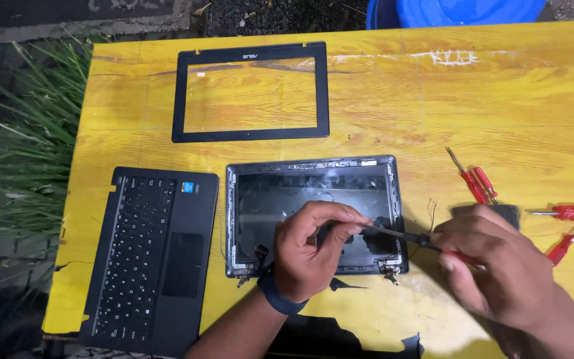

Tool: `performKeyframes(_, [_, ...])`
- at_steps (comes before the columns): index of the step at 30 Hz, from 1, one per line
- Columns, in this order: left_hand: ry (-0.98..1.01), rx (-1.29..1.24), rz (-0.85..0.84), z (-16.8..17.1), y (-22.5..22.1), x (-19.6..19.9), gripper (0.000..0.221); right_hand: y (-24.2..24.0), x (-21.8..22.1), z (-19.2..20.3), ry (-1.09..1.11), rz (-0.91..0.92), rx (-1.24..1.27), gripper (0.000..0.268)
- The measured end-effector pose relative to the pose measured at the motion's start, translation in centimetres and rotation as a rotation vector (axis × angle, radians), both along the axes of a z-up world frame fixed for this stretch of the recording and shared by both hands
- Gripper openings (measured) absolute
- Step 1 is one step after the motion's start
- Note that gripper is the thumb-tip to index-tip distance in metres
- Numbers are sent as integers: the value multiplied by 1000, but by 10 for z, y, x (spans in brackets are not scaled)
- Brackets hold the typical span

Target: A person uses a screwdriver to remove screws from the frame of a laptop screen assembly on a workbench.

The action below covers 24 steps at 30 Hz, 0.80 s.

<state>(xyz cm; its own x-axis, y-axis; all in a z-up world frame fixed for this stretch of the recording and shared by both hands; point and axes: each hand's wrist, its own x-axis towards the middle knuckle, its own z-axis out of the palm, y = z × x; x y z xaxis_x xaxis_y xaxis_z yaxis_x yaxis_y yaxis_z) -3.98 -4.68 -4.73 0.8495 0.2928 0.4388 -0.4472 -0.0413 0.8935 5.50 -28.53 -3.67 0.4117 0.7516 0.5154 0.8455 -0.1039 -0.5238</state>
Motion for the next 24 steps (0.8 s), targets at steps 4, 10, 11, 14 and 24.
performKeyframes(4, [32,19,22,0,-2,0,5,4,1,7,-7,19,34,16])
performKeyframes(10, [31,84,59,-4,-4,1,3,6,2,12,-42,41,6,19])
performKeyframes(11, [22,94,52,-5,-5,1,6,7,1,14,-32,37,15,17])
performKeyframes(14, [2,216,98,-9,-4,0,9,-7,4,-3,45,-35,-125,22])
performKeyframes(24, [96,455,119,-25,-10,2,12,18,2,-14,659,-457,32,23])
